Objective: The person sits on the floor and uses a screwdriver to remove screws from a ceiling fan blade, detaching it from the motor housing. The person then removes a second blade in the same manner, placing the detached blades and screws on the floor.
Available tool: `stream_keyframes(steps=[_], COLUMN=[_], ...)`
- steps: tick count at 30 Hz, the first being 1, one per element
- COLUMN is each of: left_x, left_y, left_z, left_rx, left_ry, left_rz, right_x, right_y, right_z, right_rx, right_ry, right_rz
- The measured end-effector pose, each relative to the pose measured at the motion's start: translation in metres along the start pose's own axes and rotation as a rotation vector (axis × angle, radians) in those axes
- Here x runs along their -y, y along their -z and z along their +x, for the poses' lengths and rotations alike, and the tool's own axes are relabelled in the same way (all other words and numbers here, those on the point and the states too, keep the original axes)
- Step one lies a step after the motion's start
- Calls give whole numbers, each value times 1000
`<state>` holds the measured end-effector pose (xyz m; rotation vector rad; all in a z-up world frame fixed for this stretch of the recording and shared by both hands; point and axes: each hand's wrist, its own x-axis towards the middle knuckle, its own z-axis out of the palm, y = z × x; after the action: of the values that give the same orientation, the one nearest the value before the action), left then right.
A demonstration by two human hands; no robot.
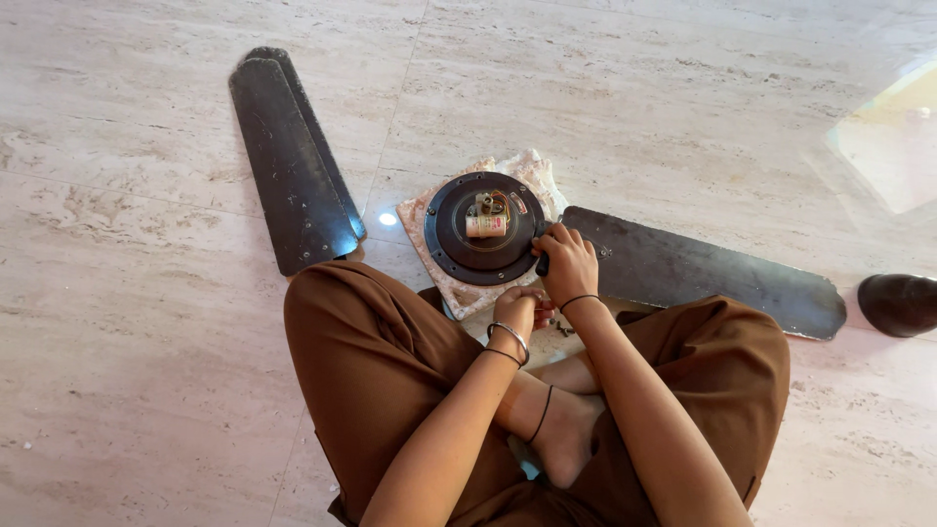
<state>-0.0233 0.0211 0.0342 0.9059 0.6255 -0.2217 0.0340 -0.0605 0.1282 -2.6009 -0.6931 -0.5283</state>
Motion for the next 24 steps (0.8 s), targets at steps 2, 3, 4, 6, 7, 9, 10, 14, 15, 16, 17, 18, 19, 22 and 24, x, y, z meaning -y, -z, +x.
stream_keyframes(steps=[2, 3, 4, 6, 7, 9, 10, 14, 15, 16, 17, 18, 19, 22, 24], left_x=[2, 0, -2, -1, 1, 3, 5, 4, 4, 4, 4, 4, 5, 9, 11], left_y=[2, 1, -1, -3, -2, -1, 2, 3, 3, 4, 4, 5, 5, 7, 7], left_z=[-5, -5, -4, -3, -3, -2, -4, -1, 0, 0, 0, 1, 2, 5, 7], left_rx=[20, 31, 17, -15, -13, -10, -10, 4, 3, -2, -7, -12, -10, 1, 13], left_ry=[-48, -77, -57, -14, -18, -25, -22, -9, 0, 5, 10, 14, 10, -6, -21], left_rz=[38, 55, 75, 109, 88, 55, 57, 59, 55, 68, 78, 89, 97, 114, 120], right_x=[2, 2, 1, -2, -4, -8, -8, -12, -11, -11, -12, -13, -14, -20, -25], right_y=[3, 4, 4, 5, 4, 2, 1, 3, 5, 8, 11, 15, 20, 33, 40], right_z=[-4, -2, -2, -5, -6, -6, -6, -3, -2, -2, 0, 1, 2, 7, 8], right_rx=[43, 61, 43, 16, 22, 29, 26, -16, -28, -49, -70, -90, -104, -124, -111], right_ry=[-17, -21, -10, 14, 9, -11, -15, -47, -59, -60, -59, -58, -77, -168, -274], right_rz=[-1, -3, 18, 64, 84, 126, 145, 271, 320, 336, 352, 367, 428, 624, 772])
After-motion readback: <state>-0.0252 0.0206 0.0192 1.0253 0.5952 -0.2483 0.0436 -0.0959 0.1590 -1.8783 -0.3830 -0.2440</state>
